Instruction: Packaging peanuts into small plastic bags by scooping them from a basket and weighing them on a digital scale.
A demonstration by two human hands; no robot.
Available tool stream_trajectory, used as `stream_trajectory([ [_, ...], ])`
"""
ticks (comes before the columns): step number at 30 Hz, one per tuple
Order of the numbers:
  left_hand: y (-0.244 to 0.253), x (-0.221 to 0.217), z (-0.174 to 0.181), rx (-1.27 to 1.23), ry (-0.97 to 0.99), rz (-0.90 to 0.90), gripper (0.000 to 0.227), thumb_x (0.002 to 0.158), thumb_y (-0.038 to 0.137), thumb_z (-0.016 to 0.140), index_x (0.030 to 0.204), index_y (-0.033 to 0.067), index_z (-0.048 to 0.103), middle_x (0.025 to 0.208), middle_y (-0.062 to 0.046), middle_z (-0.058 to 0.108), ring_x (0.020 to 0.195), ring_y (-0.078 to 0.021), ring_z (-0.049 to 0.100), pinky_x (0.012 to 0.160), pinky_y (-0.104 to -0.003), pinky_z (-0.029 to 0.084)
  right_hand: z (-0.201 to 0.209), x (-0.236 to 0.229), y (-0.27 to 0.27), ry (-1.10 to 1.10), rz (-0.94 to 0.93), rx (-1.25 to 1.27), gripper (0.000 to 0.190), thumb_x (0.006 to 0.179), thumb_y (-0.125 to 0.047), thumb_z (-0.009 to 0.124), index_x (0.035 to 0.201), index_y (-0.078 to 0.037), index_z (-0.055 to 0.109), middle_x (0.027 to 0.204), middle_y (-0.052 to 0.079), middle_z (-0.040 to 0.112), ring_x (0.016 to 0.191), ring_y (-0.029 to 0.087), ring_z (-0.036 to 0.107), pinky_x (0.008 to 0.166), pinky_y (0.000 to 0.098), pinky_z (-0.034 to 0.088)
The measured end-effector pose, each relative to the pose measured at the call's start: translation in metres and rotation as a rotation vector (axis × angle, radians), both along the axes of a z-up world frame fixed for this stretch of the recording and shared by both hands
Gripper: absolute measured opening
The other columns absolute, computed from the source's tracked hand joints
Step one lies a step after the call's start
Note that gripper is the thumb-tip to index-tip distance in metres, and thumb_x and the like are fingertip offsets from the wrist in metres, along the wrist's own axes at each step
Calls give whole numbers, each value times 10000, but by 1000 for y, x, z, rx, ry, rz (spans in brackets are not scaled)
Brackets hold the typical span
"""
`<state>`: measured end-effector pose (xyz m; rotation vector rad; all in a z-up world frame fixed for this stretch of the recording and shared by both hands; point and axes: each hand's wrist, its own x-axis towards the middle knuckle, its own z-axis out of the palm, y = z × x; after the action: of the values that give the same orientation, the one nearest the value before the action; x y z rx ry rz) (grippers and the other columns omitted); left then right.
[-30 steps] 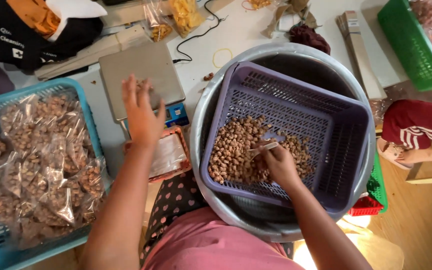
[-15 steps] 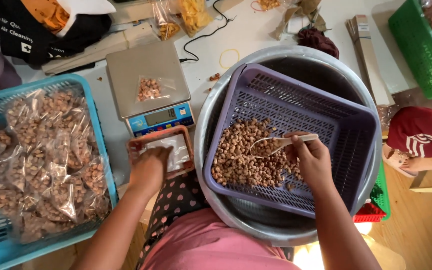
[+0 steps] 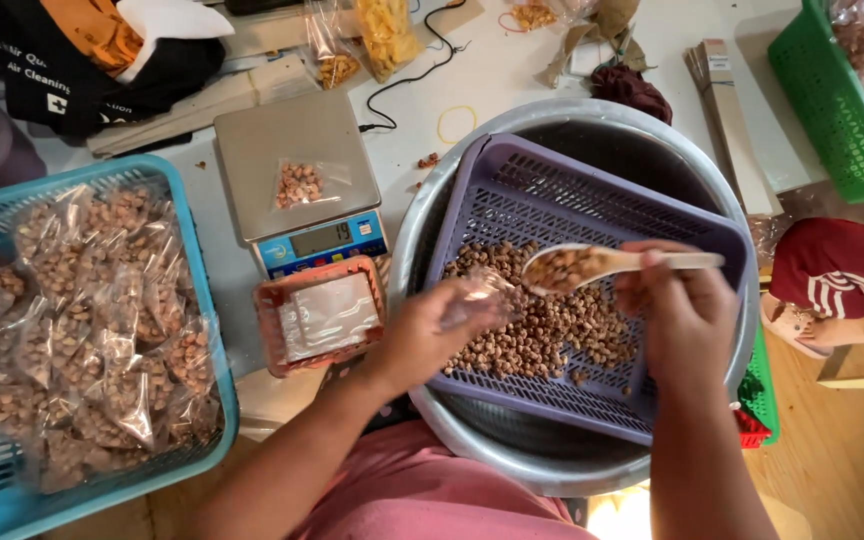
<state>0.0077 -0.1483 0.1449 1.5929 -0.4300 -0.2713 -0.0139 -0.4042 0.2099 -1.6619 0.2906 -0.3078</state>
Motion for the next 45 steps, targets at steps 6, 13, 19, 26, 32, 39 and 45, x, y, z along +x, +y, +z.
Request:
stream_trajectory([
  [6, -30, 1, -18, 147, -71, -89, 302, 878, 213, 735, 1146, 96, 661, 994, -64, 761, 740, -160, 708, 638, -303, 572, 14, -15, 2, -218, 238, -398, 79, 1039, 20, 580, 1105, 16, 624, 1014, 121, 667, 692, 124, 554, 625, 229, 475],
  [13, -48, 6, -44, 230, -132, -38, 472, 826, 154, 771, 1264, 23, 653, 905, -66, 745, 676, -136, 671, 558, -260, 542, 12, -14, -3, -85, 116, -144, 182, 1115, -93, 547, 1206, 38, 635, 879, 68, 627, 758, 106, 547, 721, 215, 471],
  [19, -39, 6, -23, -207, 102, -200, 342, 1010, 300, 591, 1244, 58, 650, 1223, -99, 741, 1034, -183, 750, 938, -291, 626, 7, -6, -13, 25, -98, -4, 162, 1118, -152, 559, 1161, -31, 658, 848, 48, 622, 688, 93, 547, 651, 198, 459],
  [26, 71, 123, -43, -404, -271, 128, 350, 821, -209, 459, 972, 101, 521, 1121, -63, 640, 1151, -227, 618, 1117, -420, 499, -20, -30, -43, 73, -174, -17, 172, 1162, -132, 504, 1194, -52, 653, 907, 25, 605, 749, 83, 538, 699, 188, 448],
  [32, 156, 169, -85, 518, -220, 713, 183, 996, 128, 589, 1142, 77, 687, 1100, -69, 718, 952, -215, 713, 824, -346, 557, -49, -42, -59, 57, -152, 15, 170, 1174, -132, 499, 1215, -46, 639, 877, 33, 593, 730, 87, 540, 657, 190, 438],
  [39, 142, 138, -114, 1311, -793, 607, 416, 880, 581, 602, 1162, 294, 711, 1554, -15, 471, 1450, -275, 280, 1202, -702, -30, -60, -40, -62, 67, -115, -16, 168, 1196, -152, 514, 1246, -56, 642, 924, 22, 612, 729, 64, 546, 665, 167, 464],
  [45, 116, 26, -53, -47, -103, 944, 200, 963, 211, 663, 1081, 75, 750, 971, -25, 780, 815, -124, 701, 758, -247, 550, -145, -16, -151, 73, 96, -53, 233, 1281, -243, 520, 1393, -51, 592, 1039, 72, 640, 766, 102, 614, 676, 201, 547],
])
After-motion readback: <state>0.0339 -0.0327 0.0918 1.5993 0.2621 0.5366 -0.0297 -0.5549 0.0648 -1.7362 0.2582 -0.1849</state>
